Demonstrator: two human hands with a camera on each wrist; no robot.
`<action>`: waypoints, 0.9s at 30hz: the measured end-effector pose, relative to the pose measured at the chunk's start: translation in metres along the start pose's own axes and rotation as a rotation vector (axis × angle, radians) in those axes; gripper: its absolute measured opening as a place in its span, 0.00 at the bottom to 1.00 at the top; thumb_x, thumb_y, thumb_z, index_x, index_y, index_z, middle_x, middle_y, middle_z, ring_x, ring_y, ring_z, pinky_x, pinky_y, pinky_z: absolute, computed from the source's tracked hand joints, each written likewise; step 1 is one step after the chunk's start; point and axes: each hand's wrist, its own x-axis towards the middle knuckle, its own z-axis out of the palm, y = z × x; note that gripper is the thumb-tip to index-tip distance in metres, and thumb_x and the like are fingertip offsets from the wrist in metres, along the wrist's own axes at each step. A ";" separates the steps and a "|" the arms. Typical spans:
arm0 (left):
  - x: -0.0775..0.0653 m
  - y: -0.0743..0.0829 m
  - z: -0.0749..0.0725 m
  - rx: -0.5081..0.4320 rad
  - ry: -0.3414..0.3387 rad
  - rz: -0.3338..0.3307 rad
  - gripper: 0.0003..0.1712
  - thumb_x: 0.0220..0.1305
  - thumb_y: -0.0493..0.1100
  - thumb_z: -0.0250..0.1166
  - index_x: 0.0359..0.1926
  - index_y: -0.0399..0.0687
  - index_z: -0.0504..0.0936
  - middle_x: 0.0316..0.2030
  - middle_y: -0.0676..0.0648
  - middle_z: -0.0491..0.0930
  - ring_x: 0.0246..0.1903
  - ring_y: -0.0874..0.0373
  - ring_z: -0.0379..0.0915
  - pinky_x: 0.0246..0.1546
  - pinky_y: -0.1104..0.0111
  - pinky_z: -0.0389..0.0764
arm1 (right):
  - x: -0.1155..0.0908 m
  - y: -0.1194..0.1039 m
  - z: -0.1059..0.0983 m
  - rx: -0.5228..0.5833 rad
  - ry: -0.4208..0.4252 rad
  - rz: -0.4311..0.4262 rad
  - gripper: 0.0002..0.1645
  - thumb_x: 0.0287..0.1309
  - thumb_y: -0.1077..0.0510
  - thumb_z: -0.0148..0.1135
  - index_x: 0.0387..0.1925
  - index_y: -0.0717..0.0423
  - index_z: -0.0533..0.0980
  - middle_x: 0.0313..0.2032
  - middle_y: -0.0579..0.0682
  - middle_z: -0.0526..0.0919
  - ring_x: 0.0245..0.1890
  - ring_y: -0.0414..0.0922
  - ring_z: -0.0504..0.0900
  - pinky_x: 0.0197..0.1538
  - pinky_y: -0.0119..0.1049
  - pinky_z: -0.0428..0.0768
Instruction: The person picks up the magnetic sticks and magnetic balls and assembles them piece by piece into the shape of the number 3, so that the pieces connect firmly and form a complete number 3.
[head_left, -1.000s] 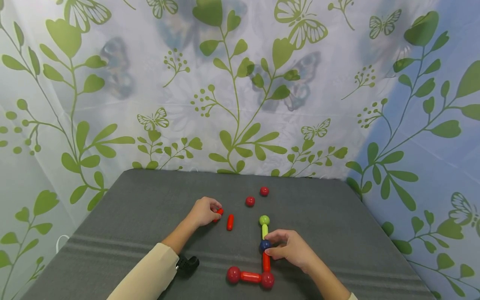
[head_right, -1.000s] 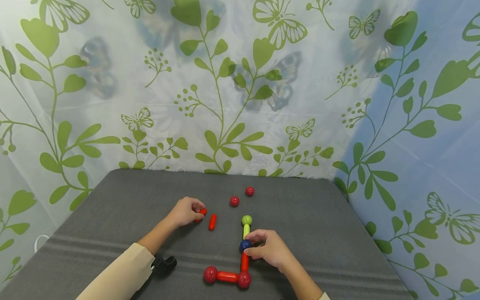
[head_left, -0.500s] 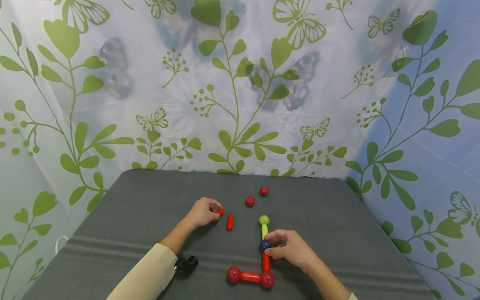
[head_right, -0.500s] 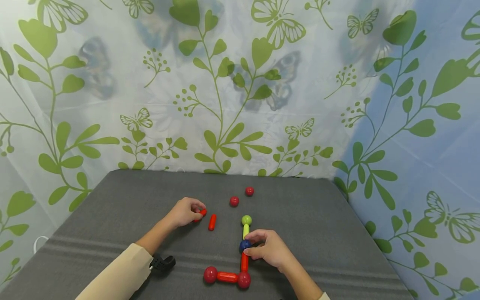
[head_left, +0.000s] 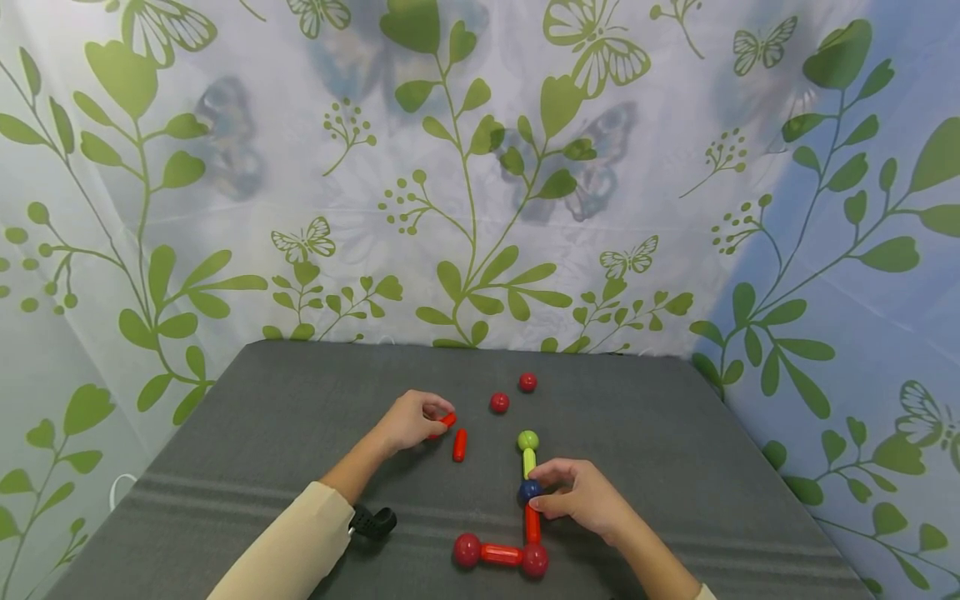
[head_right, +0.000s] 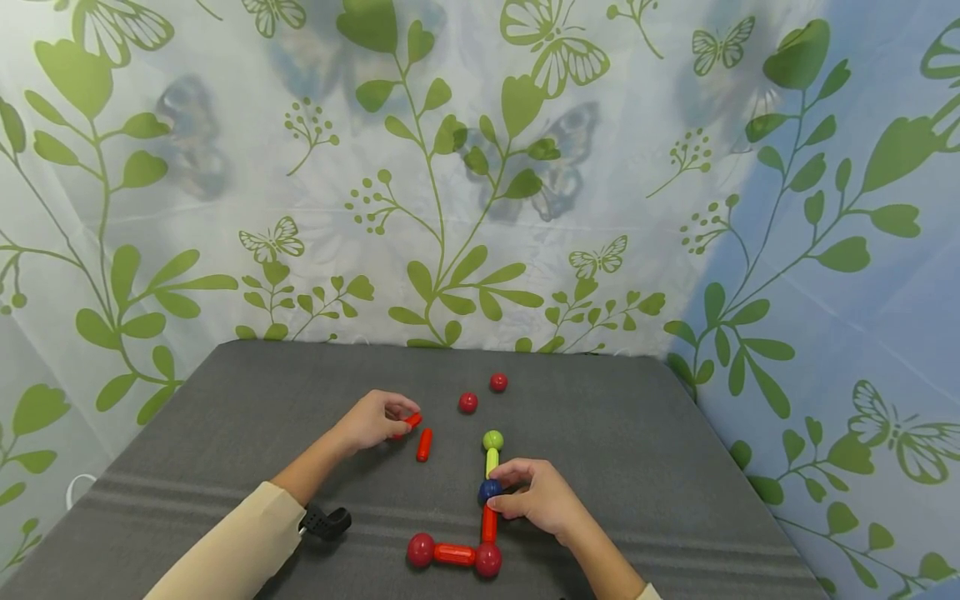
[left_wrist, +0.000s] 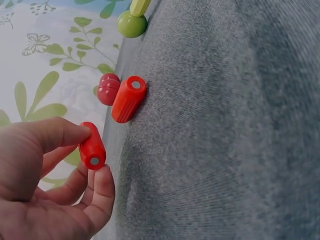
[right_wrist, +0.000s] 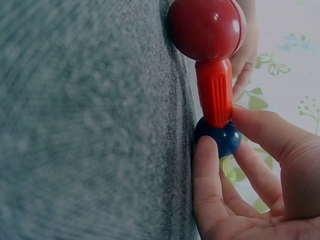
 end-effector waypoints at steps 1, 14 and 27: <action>0.000 0.001 0.000 -0.010 -0.011 -0.002 0.14 0.61 0.35 0.72 0.48 0.52 0.89 0.42 0.46 0.84 0.34 0.55 0.77 0.30 0.64 0.79 | 0.000 0.000 0.000 0.001 0.000 0.000 0.25 0.54 0.61 0.77 0.54 0.62 0.81 0.47 0.56 0.83 0.36 0.47 0.86 0.42 0.42 0.88; 0.008 0.010 0.000 -0.146 -0.154 0.027 0.17 0.63 0.38 0.73 0.53 0.51 0.88 0.48 0.45 0.84 0.40 0.56 0.81 0.44 0.60 0.85 | 0.002 0.001 -0.001 -0.004 0.002 0.009 0.25 0.54 0.61 0.76 0.54 0.62 0.81 0.46 0.56 0.84 0.36 0.47 0.86 0.43 0.42 0.88; 0.024 0.022 0.017 -0.111 -0.273 0.084 0.17 0.60 0.40 0.75 0.50 0.55 0.89 0.52 0.51 0.86 0.54 0.55 0.79 0.57 0.56 0.81 | 0.002 0.002 0.001 -0.008 0.022 0.012 0.25 0.53 0.61 0.77 0.53 0.61 0.82 0.47 0.56 0.84 0.36 0.47 0.86 0.42 0.42 0.88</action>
